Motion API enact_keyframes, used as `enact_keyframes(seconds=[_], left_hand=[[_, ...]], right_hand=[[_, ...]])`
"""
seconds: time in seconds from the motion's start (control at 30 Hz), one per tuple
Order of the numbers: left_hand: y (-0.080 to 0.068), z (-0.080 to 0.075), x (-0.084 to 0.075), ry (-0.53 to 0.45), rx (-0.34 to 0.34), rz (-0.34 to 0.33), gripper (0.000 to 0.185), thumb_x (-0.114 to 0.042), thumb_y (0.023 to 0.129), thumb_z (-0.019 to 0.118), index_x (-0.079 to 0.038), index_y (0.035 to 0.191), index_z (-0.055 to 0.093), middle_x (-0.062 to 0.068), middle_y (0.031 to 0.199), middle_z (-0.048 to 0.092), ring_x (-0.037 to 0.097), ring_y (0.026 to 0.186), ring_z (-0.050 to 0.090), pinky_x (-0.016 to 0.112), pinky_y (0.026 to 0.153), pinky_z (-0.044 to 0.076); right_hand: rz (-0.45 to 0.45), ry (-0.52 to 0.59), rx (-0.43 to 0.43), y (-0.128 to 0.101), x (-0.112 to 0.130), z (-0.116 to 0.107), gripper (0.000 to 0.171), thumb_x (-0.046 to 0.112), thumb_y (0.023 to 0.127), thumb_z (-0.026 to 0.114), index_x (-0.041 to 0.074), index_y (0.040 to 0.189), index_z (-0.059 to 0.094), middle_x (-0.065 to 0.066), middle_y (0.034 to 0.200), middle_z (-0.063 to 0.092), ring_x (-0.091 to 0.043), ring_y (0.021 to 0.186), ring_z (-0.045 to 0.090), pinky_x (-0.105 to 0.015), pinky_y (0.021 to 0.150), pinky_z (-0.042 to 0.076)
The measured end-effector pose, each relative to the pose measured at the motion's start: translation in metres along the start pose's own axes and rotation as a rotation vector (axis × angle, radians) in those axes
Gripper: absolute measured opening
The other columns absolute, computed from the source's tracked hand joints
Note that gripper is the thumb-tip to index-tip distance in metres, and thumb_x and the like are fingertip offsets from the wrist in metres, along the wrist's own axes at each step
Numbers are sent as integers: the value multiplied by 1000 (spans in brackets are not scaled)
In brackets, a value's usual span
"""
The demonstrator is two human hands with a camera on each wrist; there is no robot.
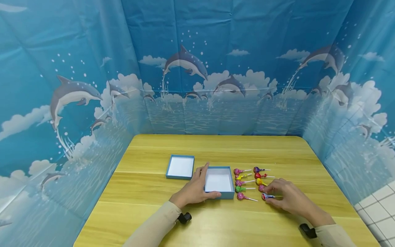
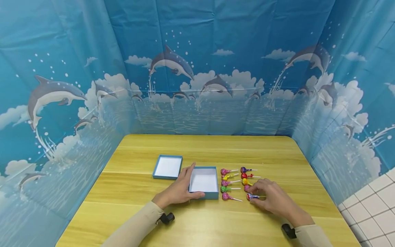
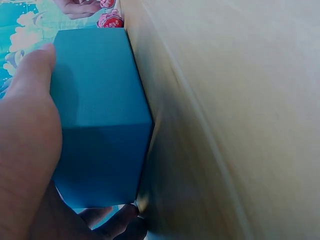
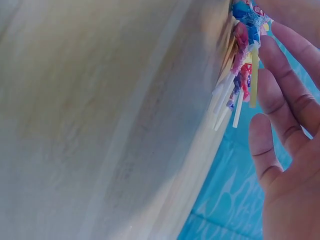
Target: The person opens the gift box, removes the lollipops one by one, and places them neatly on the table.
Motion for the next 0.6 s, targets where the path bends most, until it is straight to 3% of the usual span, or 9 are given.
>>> enact_keyframes(seconds=[0.33, 0.47, 0.6], left_hand=[[-4, -2, 2, -13, 9, -3, 131, -78, 101, 79, -29, 190, -4, 19, 191, 24, 40, 163, 53, 60, 126, 57], [-6, -7, 0, -3, 8, -6, 131, -81, 99, 78, -36, 189, -6, 16, 192, 24, 37, 167, 50, 59, 131, 53], [-10, -14, -3, 9, -13, 11, 129, -83, 99, 76, -35, 189, -2, 15, 193, 24, 37, 171, 45, 60, 134, 50]], right_hand=[[-25, -14, -46, 0, 5, -4, 41, 20, 83, 108, 29, 115, 85, 13, 111, 82, -5, 94, 74, -32, 77, 64], [-51, -4, -77, 3, 7, -6, 40, 17, 81, 109, 29, 111, 85, 11, 109, 82, -5, 91, 71, -32, 75, 63], [-72, -3, -112, 6, 9, -9, 37, 14, 84, 107, 27, 111, 85, 10, 110, 81, -9, 91, 72, -33, 75, 63]])
Point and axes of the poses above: each hand's wrist, its own y-axis towards the middle knuckle, its own z-axis out of the palm, x = y × z, the point moved 6 cm from there along y, towards the middle knuckle
